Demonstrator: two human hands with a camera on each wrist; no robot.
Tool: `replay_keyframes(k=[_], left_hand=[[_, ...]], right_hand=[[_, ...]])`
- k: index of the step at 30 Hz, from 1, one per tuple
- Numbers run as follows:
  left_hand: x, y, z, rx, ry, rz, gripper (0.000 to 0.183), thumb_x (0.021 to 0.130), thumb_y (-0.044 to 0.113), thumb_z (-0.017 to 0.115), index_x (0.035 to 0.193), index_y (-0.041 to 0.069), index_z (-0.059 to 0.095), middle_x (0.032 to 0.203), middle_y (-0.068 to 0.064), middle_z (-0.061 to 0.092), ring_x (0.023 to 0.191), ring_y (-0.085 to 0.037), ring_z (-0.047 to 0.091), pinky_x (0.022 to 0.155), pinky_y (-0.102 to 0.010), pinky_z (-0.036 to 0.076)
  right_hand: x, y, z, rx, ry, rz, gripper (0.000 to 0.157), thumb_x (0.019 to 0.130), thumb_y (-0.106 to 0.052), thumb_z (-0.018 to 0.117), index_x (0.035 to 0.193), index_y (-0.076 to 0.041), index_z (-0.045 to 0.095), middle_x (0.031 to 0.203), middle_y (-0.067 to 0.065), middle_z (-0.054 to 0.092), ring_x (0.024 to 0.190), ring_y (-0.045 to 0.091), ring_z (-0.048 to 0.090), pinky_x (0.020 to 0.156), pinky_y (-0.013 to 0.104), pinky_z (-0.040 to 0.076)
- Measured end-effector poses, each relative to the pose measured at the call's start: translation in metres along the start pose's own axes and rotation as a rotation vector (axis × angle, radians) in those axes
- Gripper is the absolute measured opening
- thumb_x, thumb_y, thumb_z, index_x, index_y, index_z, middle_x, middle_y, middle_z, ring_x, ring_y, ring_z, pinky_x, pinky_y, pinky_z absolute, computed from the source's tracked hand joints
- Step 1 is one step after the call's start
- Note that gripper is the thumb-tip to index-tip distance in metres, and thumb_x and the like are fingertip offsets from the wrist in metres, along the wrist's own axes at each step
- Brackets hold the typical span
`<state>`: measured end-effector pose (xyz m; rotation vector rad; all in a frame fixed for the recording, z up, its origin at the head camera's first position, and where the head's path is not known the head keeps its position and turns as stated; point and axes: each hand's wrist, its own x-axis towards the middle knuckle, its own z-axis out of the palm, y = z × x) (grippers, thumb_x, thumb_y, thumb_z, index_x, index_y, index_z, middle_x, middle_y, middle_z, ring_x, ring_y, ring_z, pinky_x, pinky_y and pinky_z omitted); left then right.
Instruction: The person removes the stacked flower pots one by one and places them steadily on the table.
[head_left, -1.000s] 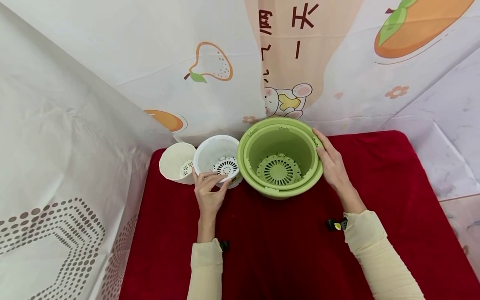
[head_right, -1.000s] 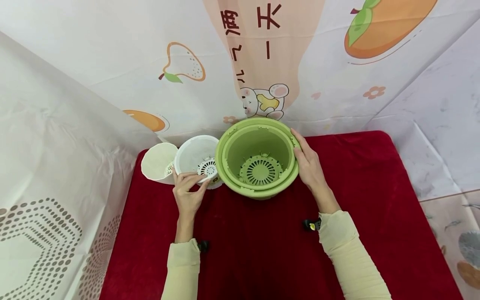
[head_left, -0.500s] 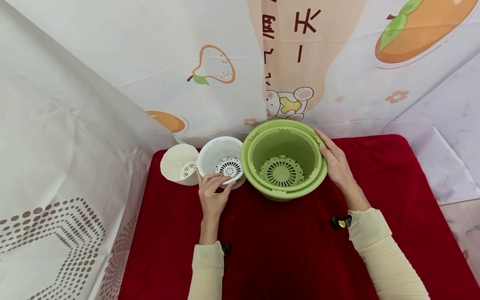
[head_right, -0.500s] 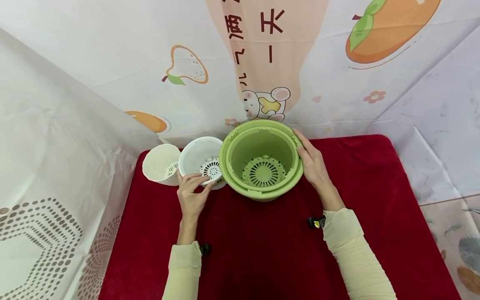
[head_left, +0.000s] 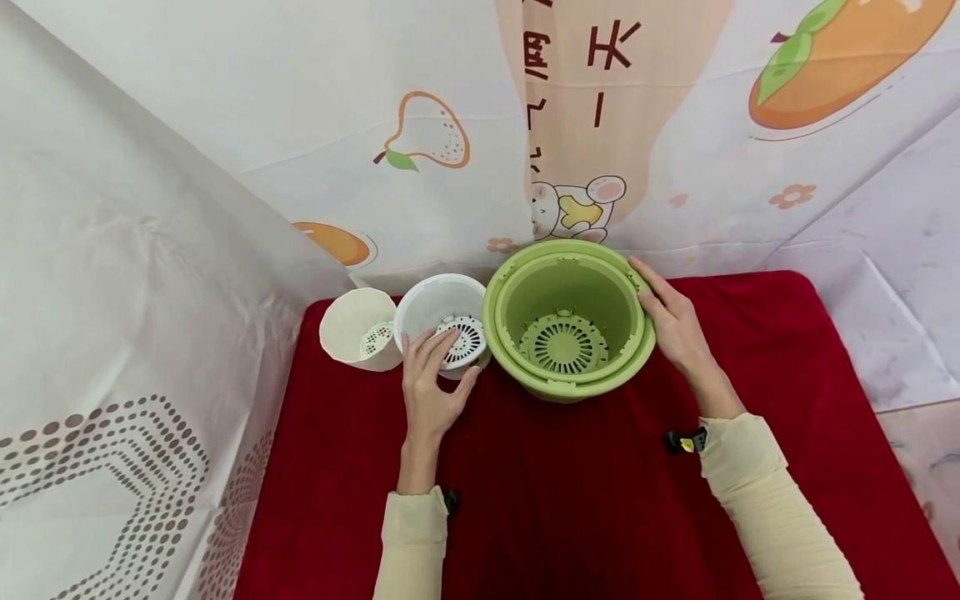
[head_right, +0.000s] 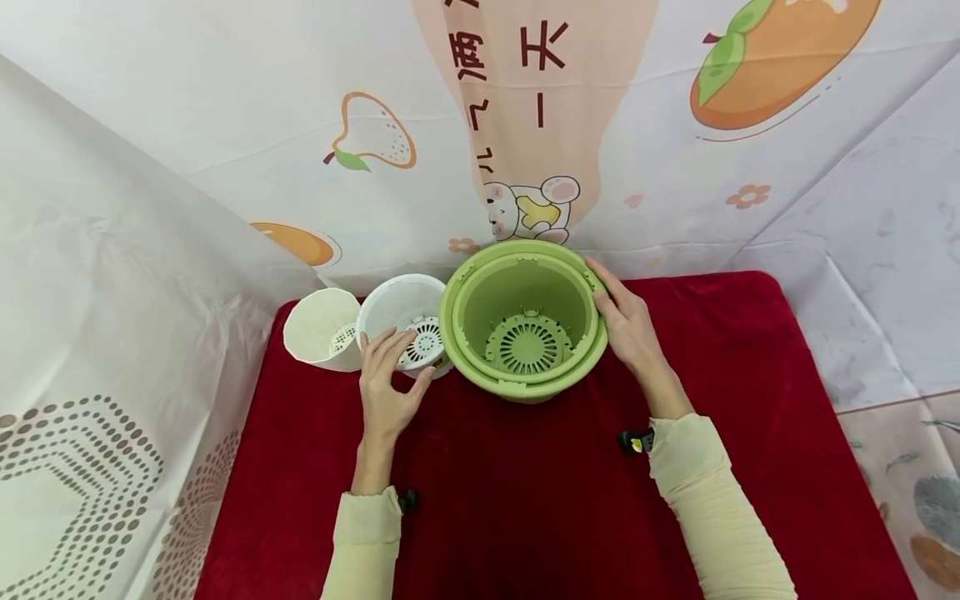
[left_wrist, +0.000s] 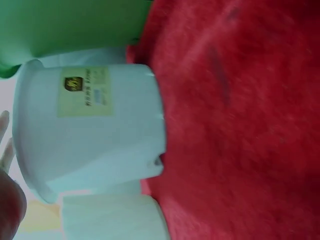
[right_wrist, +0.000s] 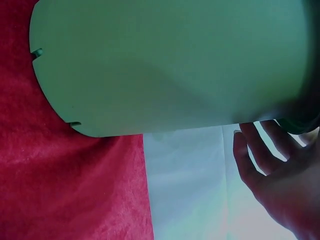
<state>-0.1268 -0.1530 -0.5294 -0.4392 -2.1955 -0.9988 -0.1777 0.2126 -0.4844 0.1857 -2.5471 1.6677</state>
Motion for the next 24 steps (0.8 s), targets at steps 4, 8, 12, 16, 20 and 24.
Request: replay_keyframes(k=[4,8,12,16,20,24], left_hand=[[0.005,0.007,0.001,-0.068,-0.027,0.004,0.060,0.088,0.051,0.069,0.126,0.005,0.067,0.128,-0.008,0.066,0.125,-0.038,0.053,0.112,-0.068,0.018],[0.008,0.011,0.003,-0.096,-0.044,0.001,0.068,0.089,0.058,0.064,0.128,0.002,0.066,0.130,-0.010,0.064,0.126,-0.038,0.053,0.111,-0.069,0.020],[0.010,0.013,0.004,-0.113,-0.058,-0.003,0.072,0.090,0.060,0.061,0.130,0.001,0.064,0.133,-0.013,0.062,0.128,-0.040,0.051,0.113,-0.066,0.021],[0.010,0.013,0.006,-0.125,-0.082,-0.034,0.074,0.089,0.062,0.061,0.134,0.003,0.061,0.139,-0.014,0.057,0.132,-0.037,0.048,0.115,-0.059,0.025],[0.010,0.015,0.008,-0.125,-0.118,-0.082,0.078,0.087,0.065,0.062,0.140,0.009,0.057,0.149,-0.013,0.046,0.137,-0.030,0.043,0.112,-0.048,0.034],[0.013,0.018,0.009,-0.119,-0.156,-0.091,0.080,0.086,0.067,0.062,0.145,0.014,0.052,0.154,-0.011,0.041,0.141,-0.027,0.039,0.111,-0.045,0.036]], right_hand=[[-0.002,0.004,0.000,-0.070,0.015,0.000,0.046,0.106,-0.031,0.047,0.151,-0.031,0.043,0.152,-0.002,0.045,0.131,0.020,0.048,0.102,0.018,0.034],[-0.005,0.006,0.000,-0.077,0.032,-0.047,0.047,0.105,-0.027,0.050,0.152,-0.028,0.043,0.148,0.002,0.050,0.117,0.014,0.057,0.092,0.012,0.040],[-0.006,0.007,-0.001,-0.070,0.049,-0.133,0.050,0.102,-0.017,0.055,0.150,-0.021,0.046,0.145,0.006,0.053,0.120,0.014,0.054,0.092,0.013,0.041],[-0.007,0.004,-0.002,-0.102,0.057,-0.199,0.052,0.098,-0.013,0.061,0.148,-0.017,0.048,0.144,0.008,0.053,0.125,0.025,0.052,0.099,0.019,0.038],[-0.009,0.000,-0.004,-0.157,0.041,-0.242,0.055,0.094,-0.015,0.065,0.147,-0.014,0.050,0.149,0.008,0.048,0.135,0.028,0.044,0.112,0.036,0.033],[-0.011,-0.001,-0.006,-0.212,0.040,-0.286,0.059,0.091,-0.017,0.069,0.147,-0.013,0.051,0.155,0.007,0.041,0.141,0.030,0.037,0.113,0.051,0.031]])
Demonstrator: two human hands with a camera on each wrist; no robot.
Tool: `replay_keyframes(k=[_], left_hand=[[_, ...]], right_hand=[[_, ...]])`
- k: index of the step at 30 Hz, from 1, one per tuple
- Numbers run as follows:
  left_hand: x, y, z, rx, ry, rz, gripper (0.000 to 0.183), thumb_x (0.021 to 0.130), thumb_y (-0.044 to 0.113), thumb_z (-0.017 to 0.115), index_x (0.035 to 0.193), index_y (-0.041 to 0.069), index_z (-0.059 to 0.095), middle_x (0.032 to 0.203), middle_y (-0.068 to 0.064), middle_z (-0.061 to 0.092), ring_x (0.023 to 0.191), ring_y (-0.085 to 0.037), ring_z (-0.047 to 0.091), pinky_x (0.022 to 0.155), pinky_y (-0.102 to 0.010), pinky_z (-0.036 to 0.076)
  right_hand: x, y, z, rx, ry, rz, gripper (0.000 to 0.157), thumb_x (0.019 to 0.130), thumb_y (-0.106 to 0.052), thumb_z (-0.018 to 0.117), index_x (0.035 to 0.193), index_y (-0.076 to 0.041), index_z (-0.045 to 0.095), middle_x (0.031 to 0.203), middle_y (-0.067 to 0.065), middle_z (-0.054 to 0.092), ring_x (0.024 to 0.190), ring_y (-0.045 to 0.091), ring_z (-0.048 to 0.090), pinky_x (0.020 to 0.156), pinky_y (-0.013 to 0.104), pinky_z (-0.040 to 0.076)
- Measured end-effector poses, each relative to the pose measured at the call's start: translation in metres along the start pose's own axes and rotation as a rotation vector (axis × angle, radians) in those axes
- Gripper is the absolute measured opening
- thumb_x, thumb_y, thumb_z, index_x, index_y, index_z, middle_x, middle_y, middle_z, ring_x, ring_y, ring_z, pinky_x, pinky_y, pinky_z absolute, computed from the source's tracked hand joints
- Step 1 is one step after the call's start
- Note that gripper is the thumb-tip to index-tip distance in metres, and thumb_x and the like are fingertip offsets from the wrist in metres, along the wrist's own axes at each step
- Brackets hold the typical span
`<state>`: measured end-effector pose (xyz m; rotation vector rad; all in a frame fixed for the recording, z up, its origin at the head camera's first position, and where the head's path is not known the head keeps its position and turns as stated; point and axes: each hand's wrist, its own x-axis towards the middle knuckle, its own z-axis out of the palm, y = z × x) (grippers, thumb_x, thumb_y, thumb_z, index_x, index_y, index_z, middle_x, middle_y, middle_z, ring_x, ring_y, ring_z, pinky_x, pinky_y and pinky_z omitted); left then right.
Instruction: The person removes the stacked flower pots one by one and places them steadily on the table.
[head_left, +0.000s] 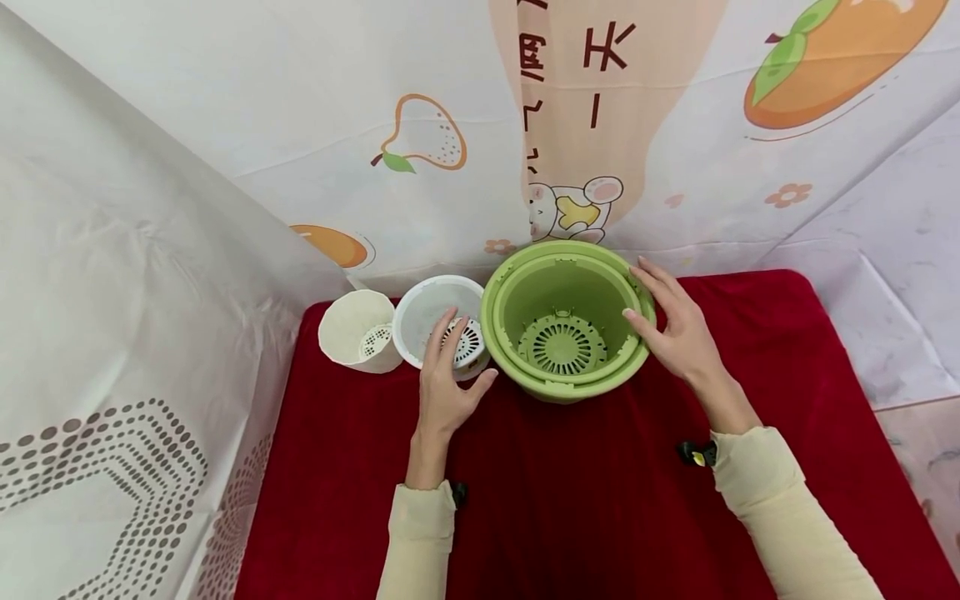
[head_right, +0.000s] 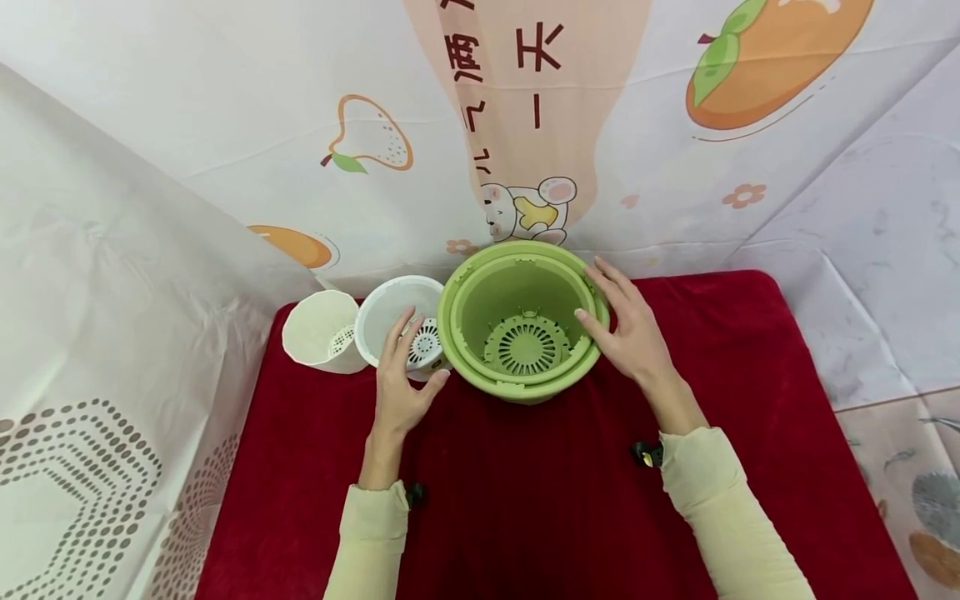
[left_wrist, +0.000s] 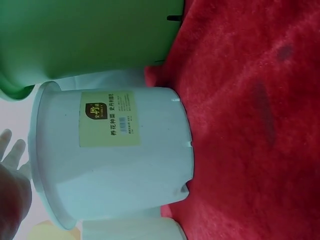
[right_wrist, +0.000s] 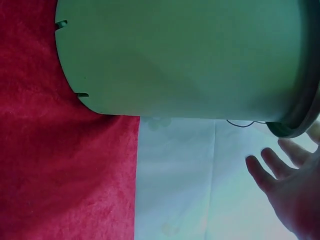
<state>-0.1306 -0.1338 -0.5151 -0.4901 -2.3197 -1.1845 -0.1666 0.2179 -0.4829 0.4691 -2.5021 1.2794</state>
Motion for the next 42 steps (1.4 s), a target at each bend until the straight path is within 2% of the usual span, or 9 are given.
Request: replay_keyframes(k=[8,13,19,22,26,28,34,39,42], left_hand=[[0.006,0.005,0.002,0.014,-0.077,-0.009,0.087,0.086,0.070,0.058,0.152,0.016,0.042,0.158,-0.007,0.035,0.144,-0.024,0.034,0.113,-0.045,0.034],[0.009,0.008,0.004,0.019,-0.098,-0.012,0.093,0.084,0.074,0.057,0.155,0.017,0.037,0.159,-0.007,0.034,0.145,-0.024,0.032,0.114,-0.047,0.032],[0.011,0.008,0.005,-0.010,-0.112,-0.011,0.100,0.079,0.078,0.059,0.152,0.012,0.040,0.159,-0.006,0.033,0.145,-0.024,0.033,0.113,-0.046,0.033],[0.013,0.008,0.006,-0.029,-0.136,-0.004,0.103,0.078,0.078,0.060,0.153,0.011,0.039,0.159,-0.008,0.033,0.145,-0.023,0.031,0.114,-0.046,0.033],[0.016,0.009,0.008,-0.033,-0.206,-0.005,0.110,0.076,0.082,0.057,0.157,0.012,0.031,0.161,-0.011,0.029,0.148,-0.022,0.026,0.114,-0.047,0.032],[0.017,0.010,0.009,-0.025,-0.241,-0.011,0.113,0.075,0.085,0.054,0.158,0.013,0.027,0.162,-0.011,0.025,0.149,-0.021,0.023,0.114,-0.048,0.032],[0.018,0.013,0.012,-0.010,-0.275,-0.006,0.116,0.077,0.087,0.048,0.159,0.009,0.021,0.165,-0.009,0.017,0.151,-0.021,0.017,0.115,-0.050,0.029],[0.020,0.017,0.014,-0.008,-0.298,-0.035,0.114,0.078,0.086,0.047,0.160,0.011,0.018,0.167,0.002,0.008,0.151,-0.020,0.014,0.116,-0.052,0.027],[0.020,0.018,0.015,-0.019,-0.307,-0.049,0.114,0.079,0.085,0.048,0.160,0.012,0.016,0.167,0.001,0.005,0.151,-0.020,0.012,0.115,-0.054,0.027]], right_hand=[[-0.002,-0.007,0.000,-0.119,0.016,-0.169,0.063,0.087,-0.031,0.071,0.142,-0.005,0.054,0.155,0.013,0.040,0.144,0.034,0.033,0.118,0.044,0.025],[-0.002,-0.013,0.000,-0.156,-0.003,-0.213,0.063,0.085,-0.031,0.071,0.140,-0.005,0.056,0.150,0.015,0.046,0.142,0.038,0.035,0.118,0.046,0.025],[-0.001,-0.013,0.001,-0.176,-0.016,-0.252,0.061,0.082,-0.026,0.072,0.137,-0.004,0.059,0.145,0.016,0.052,0.139,0.040,0.039,0.119,0.044,0.024],[-0.001,-0.013,0.003,-0.163,-0.016,-0.281,0.057,0.087,-0.036,0.068,0.134,-0.004,0.061,0.142,0.016,0.054,0.142,0.037,0.036,0.119,0.045,0.023],[0.000,-0.016,0.006,-0.162,-0.038,-0.345,0.058,0.092,-0.049,0.059,0.129,-0.004,0.065,0.137,0.016,0.059,0.141,0.039,0.036,0.119,0.047,0.021],[0.000,-0.018,0.008,-0.181,-0.066,-0.371,0.056,0.092,-0.048,0.059,0.127,-0.004,0.067,0.134,0.015,0.061,0.139,0.040,0.039,0.119,0.049,0.020],[-0.003,-0.022,0.013,-0.234,-0.117,-0.406,0.051,0.089,-0.045,0.061,0.119,-0.006,0.071,0.125,0.010,0.068,0.131,0.040,0.049,0.118,0.055,0.019],[-0.005,-0.026,0.014,-0.248,-0.103,-0.406,0.056,0.092,-0.052,0.056,0.116,-0.005,0.073,0.117,0.009,0.071,0.120,0.036,0.058,0.116,0.054,0.025],[-0.005,-0.028,0.014,-0.249,-0.115,-0.410,0.055,0.092,-0.052,0.056,0.116,-0.006,0.073,0.116,0.009,0.071,0.118,0.034,0.060,0.115,0.052,0.028]])
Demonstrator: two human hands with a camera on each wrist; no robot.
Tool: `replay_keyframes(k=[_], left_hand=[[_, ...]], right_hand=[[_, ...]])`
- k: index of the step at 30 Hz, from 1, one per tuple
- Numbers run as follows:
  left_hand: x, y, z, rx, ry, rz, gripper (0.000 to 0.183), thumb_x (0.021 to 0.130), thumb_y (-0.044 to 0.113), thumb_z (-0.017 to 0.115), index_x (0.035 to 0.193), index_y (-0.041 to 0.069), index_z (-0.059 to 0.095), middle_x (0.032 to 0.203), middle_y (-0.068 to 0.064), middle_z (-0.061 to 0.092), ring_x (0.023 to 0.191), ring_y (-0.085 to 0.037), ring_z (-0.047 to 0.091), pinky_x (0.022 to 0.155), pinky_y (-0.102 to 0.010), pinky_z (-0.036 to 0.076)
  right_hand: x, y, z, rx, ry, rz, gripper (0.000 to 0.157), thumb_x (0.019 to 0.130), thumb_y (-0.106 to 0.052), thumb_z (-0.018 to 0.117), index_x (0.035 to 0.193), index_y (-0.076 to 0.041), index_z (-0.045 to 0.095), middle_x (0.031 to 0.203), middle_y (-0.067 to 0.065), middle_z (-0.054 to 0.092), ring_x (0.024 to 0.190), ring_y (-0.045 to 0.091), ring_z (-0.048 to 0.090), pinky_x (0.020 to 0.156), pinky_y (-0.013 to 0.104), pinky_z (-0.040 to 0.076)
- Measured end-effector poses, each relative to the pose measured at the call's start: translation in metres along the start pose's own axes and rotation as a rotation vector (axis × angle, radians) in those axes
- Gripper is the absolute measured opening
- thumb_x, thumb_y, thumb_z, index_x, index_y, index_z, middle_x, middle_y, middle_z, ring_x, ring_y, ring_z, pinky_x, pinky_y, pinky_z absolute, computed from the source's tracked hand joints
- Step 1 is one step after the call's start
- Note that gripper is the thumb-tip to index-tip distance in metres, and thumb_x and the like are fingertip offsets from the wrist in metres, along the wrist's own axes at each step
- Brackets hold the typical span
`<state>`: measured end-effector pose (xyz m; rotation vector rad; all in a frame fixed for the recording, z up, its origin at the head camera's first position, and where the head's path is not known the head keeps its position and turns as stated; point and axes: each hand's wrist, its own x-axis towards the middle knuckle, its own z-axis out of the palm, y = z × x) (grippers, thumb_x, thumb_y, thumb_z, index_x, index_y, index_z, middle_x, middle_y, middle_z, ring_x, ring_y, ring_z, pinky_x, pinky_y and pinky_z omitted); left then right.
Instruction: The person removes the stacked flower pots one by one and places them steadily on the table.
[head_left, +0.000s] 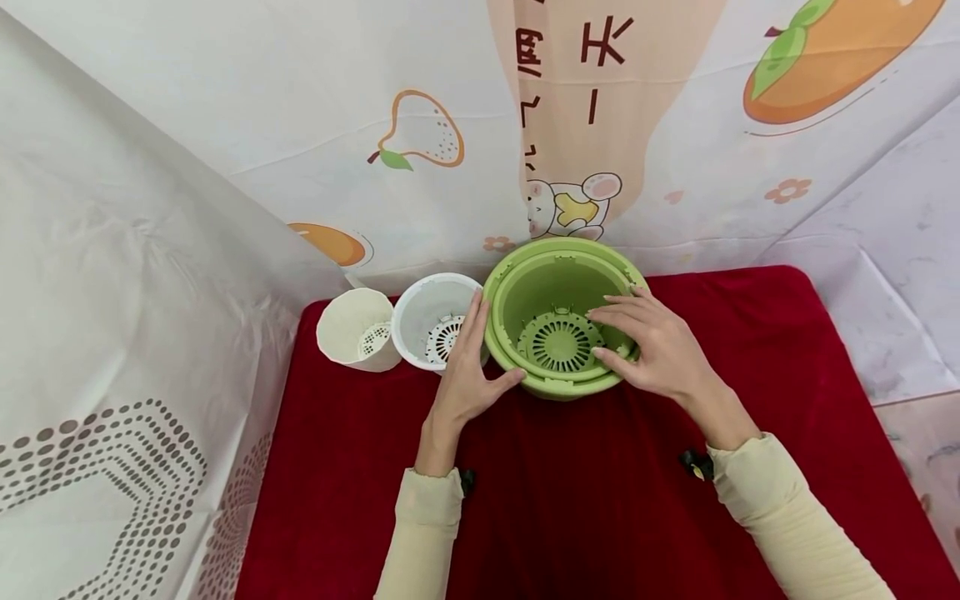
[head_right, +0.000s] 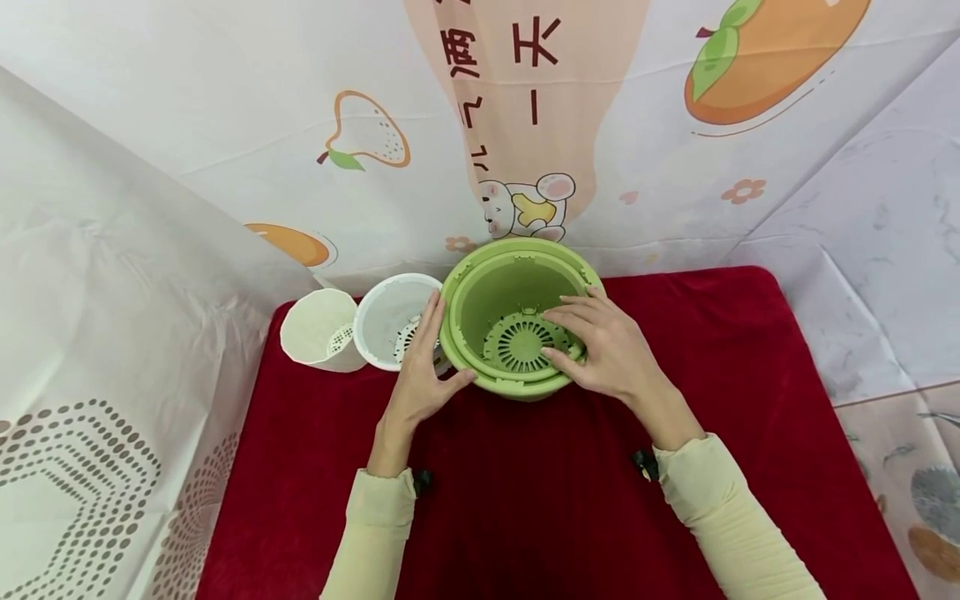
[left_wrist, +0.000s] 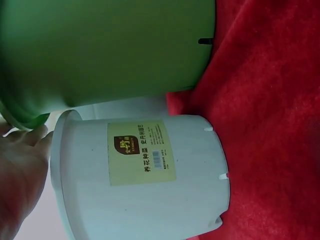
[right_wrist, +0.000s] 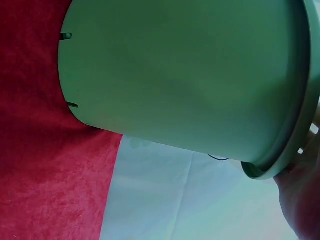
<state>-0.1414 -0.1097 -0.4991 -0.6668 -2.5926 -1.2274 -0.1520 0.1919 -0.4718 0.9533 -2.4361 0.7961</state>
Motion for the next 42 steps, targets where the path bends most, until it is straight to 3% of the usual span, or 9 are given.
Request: replay_keyframes(k=[7,18,28,42], left_hand=[[0.003,0.004,0.004,-0.040,0.000,-0.001,0.116,0.078,0.084,0.051,0.160,0.010,0.014,0.167,0.002,0.000,0.152,-0.020,0.010,0.116,-0.052,0.026],[0.007,0.007,0.007,-0.060,-0.001,-0.008,0.122,0.074,0.087,0.053,0.160,0.010,0.014,0.167,0.002,-0.001,0.152,-0.019,0.007,0.116,-0.053,0.025],[0.009,0.007,0.008,-0.090,0.003,-0.024,0.123,0.073,0.086,0.056,0.161,0.012,0.012,0.167,0.000,0.006,0.152,-0.017,0.010,0.117,-0.052,0.025],[0.008,0.005,0.009,-0.113,0.019,-0.022,0.122,0.072,0.086,0.058,0.160,0.011,0.017,0.167,0.000,0.009,0.151,-0.018,0.013,0.117,-0.051,0.024]], right_hand=[[0.000,-0.004,0.001,-0.007,-0.065,-0.075,0.046,0.087,-0.047,0.066,0.111,-0.008,0.075,0.107,0.008,0.073,0.108,0.032,0.063,0.111,0.054,0.033],[0.003,-0.012,0.003,-0.046,-0.158,-0.128,0.046,0.091,-0.054,0.060,0.103,-0.012,0.077,0.096,0.000,0.075,0.096,0.024,0.067,0.105,0.047,0.040],[0.000,-0.011,0.001,-0.043,-0.192,-0.159,0.035,0.090,-0.053,0.063,0.076,-0.023,0.077,0.073,-0.012,0.069,0.075,0.012,0.062,0.091,0.041,0.042],[0.000,-0.009,0.002,0.006,-0.145,-0.164,0.034,0.085,-0.056,0.068,0.070,-0.026,0.075,0.067,-0.017,0.065,0.064,0.006,0.051,0.086,0.038,0.042]])
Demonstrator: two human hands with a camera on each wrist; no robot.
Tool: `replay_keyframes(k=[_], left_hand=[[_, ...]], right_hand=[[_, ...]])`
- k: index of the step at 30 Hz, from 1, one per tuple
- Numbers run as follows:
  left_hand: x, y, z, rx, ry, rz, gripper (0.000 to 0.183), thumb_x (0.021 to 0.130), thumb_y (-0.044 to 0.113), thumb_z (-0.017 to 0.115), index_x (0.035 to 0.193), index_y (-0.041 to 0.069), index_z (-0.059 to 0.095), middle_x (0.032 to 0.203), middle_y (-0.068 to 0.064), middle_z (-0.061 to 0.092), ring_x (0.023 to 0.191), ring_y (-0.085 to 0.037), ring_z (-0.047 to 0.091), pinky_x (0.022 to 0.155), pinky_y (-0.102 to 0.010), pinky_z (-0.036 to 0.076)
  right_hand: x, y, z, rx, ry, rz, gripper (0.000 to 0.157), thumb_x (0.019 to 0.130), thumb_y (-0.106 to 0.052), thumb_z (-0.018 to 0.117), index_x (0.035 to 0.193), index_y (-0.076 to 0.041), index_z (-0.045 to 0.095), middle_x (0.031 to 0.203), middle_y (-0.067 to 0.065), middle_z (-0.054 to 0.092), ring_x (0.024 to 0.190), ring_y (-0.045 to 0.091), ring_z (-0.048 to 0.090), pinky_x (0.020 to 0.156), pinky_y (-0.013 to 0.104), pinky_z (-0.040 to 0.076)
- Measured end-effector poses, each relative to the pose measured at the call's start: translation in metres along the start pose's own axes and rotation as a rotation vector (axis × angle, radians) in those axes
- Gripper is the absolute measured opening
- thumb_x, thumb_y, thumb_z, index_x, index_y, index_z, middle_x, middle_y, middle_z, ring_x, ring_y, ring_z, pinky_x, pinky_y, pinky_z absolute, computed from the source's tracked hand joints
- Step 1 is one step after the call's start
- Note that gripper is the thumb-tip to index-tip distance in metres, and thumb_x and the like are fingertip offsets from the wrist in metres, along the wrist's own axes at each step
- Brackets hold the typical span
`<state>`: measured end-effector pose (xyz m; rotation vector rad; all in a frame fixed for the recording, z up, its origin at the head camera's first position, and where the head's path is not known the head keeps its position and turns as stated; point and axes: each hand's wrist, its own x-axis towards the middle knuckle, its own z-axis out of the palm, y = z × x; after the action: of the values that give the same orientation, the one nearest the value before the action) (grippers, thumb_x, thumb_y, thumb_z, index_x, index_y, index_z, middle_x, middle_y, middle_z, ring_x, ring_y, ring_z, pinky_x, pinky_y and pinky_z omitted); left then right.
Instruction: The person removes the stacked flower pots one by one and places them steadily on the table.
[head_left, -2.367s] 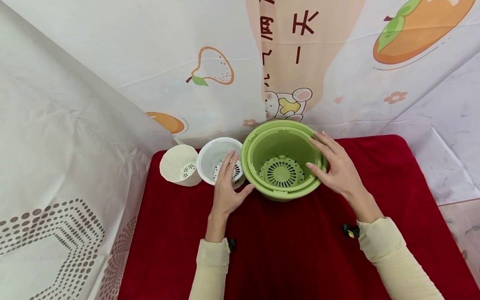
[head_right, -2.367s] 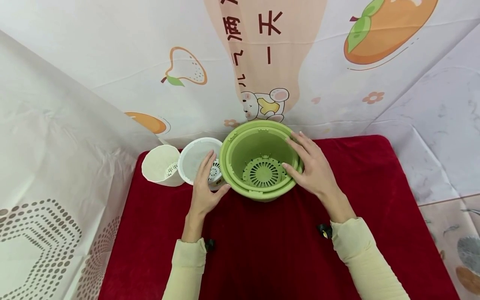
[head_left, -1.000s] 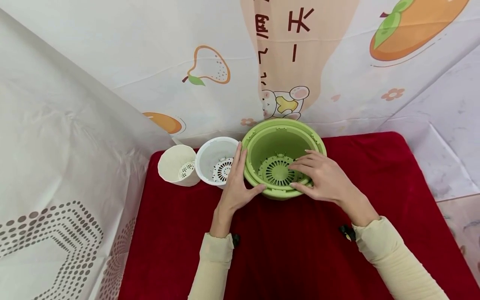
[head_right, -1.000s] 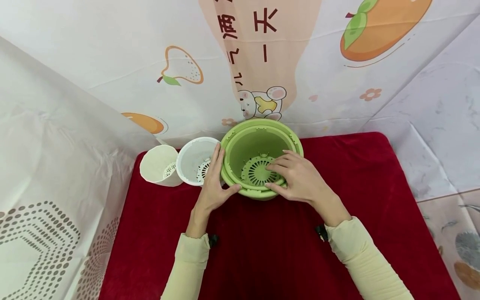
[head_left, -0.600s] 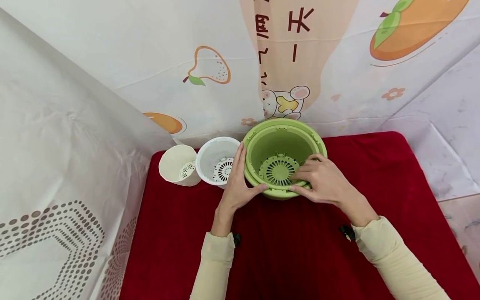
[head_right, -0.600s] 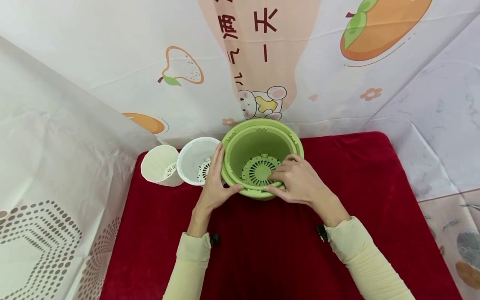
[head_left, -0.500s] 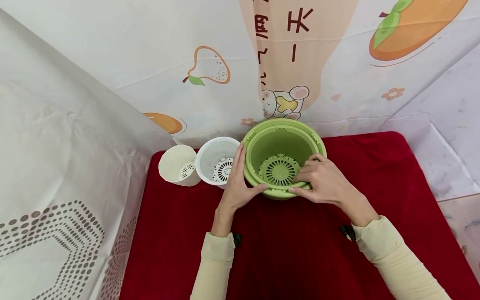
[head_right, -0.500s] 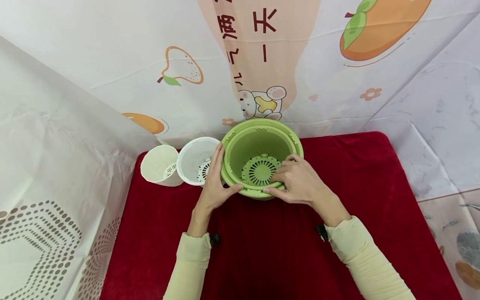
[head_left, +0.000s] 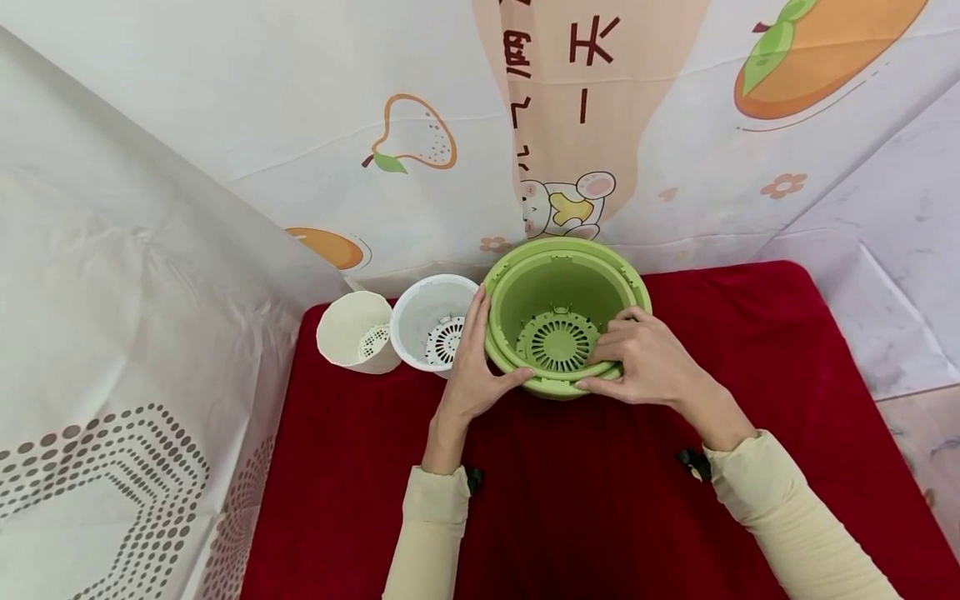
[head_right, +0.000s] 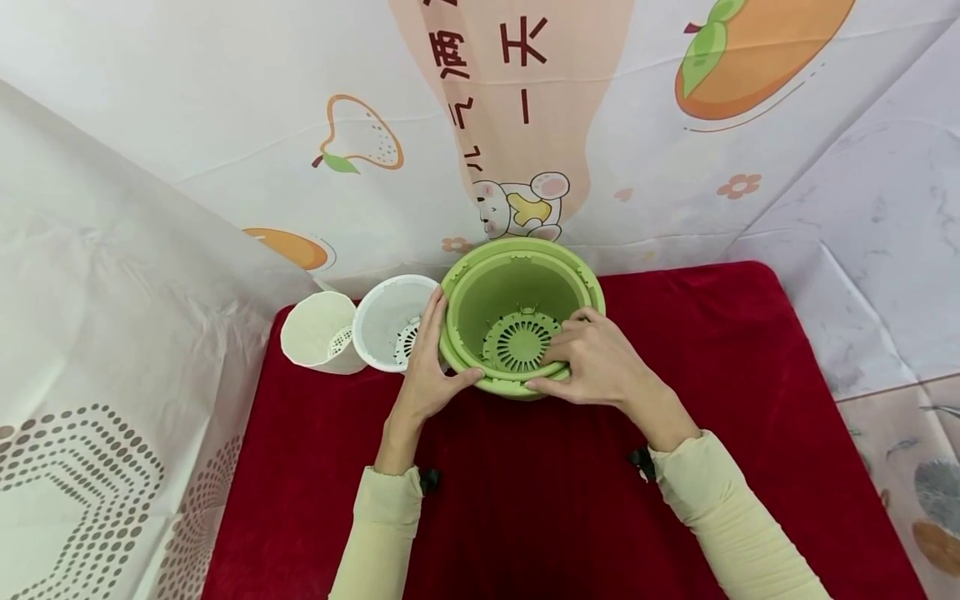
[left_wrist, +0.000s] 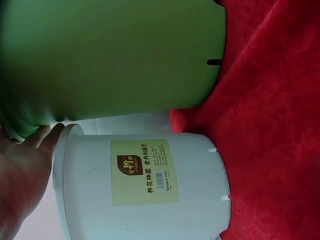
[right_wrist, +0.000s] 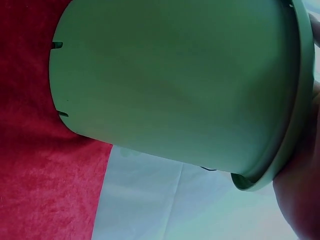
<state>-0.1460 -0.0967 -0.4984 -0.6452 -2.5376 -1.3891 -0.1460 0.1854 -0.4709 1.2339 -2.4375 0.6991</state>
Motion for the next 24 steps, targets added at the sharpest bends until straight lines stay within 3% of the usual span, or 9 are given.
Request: replay_keyframes(k=[15,24], left_hand=[[-0.0018,-0.0013,0.0006,-0.006,-0.009,-0.008,0.126,0.069,0.088,0.057,0.161,0.014,0.014,0.167,0.001,0.009,0.151,-0.018,0.012,0.117,-0.051,0.024],[-0.0021,-0.0004,-0.0013,-0.025,-0.013,-0.016,0.126,0.068,0.088,0.058,0.161,0.015,0.013,0.167,0.002,0.008,0.151,-0.017,0.012,0.117,-0.051,0.023]], right_hand=[[0.0010,-0.0046,0.0033,0.080,0.154,-0.004,0.044,0.082,-0.062,0.069,0.066,-0.022,0.076,0.064,-0.014,0.066,0.061,0.007,0.051,0.079,0.037,0.043],[0.0006,-0.0044,-0.0003,0.136,0.115,0.016,0.035,0.068,-0.057,0.081,0.067,-0.023,0.075,0.063,-0.017,0.064,0.063,0.003,0.047,0.081,0.034,0.039]])
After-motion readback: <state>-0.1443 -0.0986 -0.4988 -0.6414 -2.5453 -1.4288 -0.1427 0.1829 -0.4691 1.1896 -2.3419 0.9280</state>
